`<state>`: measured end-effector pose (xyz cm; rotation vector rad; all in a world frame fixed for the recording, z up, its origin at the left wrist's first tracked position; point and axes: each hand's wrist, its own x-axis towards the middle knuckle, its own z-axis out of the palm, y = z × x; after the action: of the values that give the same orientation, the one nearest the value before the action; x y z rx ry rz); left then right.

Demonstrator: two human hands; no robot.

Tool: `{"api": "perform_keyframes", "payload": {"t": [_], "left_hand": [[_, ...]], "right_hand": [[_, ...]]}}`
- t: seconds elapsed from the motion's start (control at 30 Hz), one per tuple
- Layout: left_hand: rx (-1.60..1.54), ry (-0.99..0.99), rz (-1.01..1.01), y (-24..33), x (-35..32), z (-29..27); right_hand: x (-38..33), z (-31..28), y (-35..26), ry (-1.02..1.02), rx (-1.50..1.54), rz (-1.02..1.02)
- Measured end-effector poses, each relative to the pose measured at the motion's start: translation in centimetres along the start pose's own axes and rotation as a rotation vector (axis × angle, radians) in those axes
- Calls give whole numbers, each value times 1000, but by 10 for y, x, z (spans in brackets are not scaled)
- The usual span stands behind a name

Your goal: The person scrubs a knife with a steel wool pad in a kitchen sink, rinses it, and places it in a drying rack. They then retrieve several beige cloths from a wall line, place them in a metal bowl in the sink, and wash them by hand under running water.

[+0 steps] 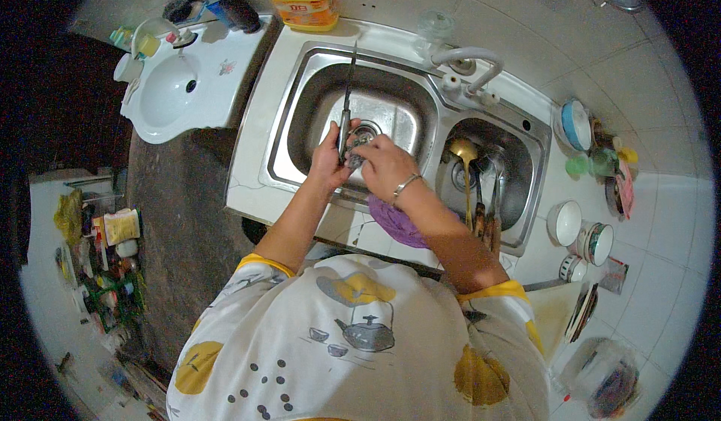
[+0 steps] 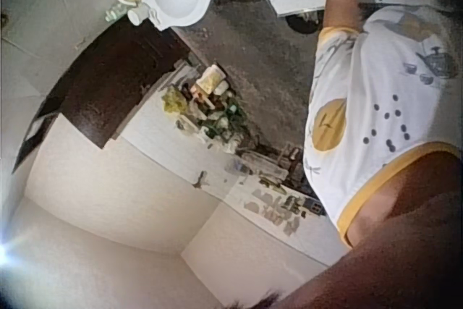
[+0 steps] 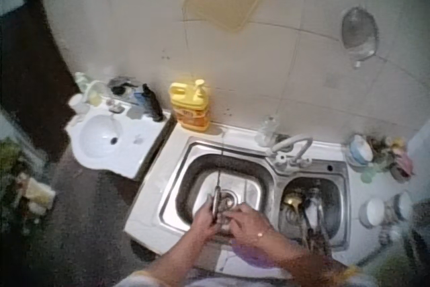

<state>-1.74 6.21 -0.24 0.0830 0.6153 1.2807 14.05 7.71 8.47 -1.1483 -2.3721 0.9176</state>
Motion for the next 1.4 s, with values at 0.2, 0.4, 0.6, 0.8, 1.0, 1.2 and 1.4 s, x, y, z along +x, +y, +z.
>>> {"api": "perform_keyframes", "payload": {"t": [0.2,0.4,0.6,0.8,1.0,1.2,1.4], "left_hand": [[272,63,-17,8,-13,36],[190,152,-19,-1,-20,44],[50,111,-84,-8,-29,31],[134,184,-13,-1,-27,43],[261,179,-58,-8,-34,45],[253,162,18,-12,-32,39],[125,77,-35,-15,-31,52]], "right_hand": [[6,-18,11,307,162,43],[5,3,16,267,120,-77],[24,-7,36,144,-136,17],[10,-5,17,212,-20,-106],[40,-4,19,233,-140,-74],[11,-2,-2,122,-188,-75],[33,-28,23,461,-93,-58]]}}
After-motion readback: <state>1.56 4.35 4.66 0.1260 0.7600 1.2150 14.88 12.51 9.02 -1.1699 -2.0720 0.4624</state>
